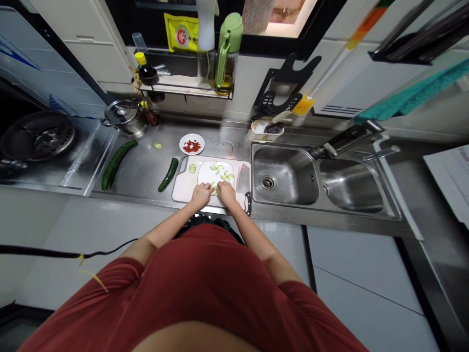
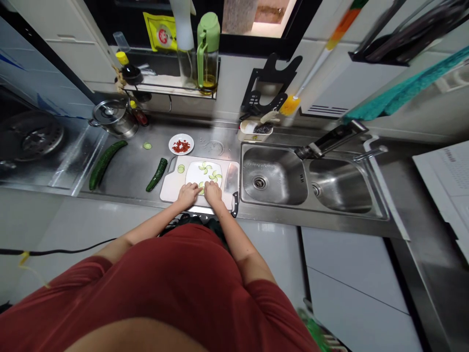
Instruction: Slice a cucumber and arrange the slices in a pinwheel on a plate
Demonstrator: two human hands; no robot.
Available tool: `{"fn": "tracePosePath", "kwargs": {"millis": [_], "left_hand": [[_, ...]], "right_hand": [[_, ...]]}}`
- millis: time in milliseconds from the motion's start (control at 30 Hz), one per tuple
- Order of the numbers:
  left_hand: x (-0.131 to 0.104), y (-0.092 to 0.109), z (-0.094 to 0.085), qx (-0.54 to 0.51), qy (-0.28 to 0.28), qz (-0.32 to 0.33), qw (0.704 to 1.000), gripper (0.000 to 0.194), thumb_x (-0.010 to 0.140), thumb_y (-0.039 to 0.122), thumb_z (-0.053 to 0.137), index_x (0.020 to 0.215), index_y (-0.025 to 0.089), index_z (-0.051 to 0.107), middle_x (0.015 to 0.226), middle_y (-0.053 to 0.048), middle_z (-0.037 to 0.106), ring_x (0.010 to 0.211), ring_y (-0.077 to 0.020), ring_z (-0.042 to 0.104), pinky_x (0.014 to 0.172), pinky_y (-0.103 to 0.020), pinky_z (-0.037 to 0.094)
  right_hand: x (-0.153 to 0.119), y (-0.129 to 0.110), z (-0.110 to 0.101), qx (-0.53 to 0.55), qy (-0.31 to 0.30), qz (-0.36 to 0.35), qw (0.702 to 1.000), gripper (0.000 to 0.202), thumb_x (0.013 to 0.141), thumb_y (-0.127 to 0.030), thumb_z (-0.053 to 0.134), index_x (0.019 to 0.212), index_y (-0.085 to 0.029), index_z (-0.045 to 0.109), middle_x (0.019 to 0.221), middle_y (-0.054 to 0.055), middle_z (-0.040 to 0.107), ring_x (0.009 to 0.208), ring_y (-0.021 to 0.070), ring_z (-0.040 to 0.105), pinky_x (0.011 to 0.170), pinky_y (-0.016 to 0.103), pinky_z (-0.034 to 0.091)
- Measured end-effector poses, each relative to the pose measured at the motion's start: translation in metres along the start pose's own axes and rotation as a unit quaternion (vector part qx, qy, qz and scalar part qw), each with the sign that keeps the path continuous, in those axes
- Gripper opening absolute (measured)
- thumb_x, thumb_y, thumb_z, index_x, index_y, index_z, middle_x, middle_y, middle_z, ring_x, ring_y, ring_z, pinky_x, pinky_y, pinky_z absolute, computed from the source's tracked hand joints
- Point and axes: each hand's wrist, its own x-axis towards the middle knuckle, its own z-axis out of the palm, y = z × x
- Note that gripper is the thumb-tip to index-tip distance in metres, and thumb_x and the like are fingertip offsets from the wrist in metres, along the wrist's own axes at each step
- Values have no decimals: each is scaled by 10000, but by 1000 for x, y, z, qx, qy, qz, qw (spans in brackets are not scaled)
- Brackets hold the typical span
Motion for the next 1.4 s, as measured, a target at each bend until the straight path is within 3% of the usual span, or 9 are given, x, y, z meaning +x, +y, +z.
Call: {"fn": "tracePosePath", "kwargs": {"millis": [1400], "left_hand": [[1,11,-12,5,-20,-15,1000,345,925,200,406,1161,248,653,1091,-107,588,1026,-250,470,857,-394,356]], "right_hand": [[-2,-8,-1,-6,-22,8,1000,252,984,-265,391,1154,-178,556,1178,121,544,1075,234,481,844,313,430]]}}
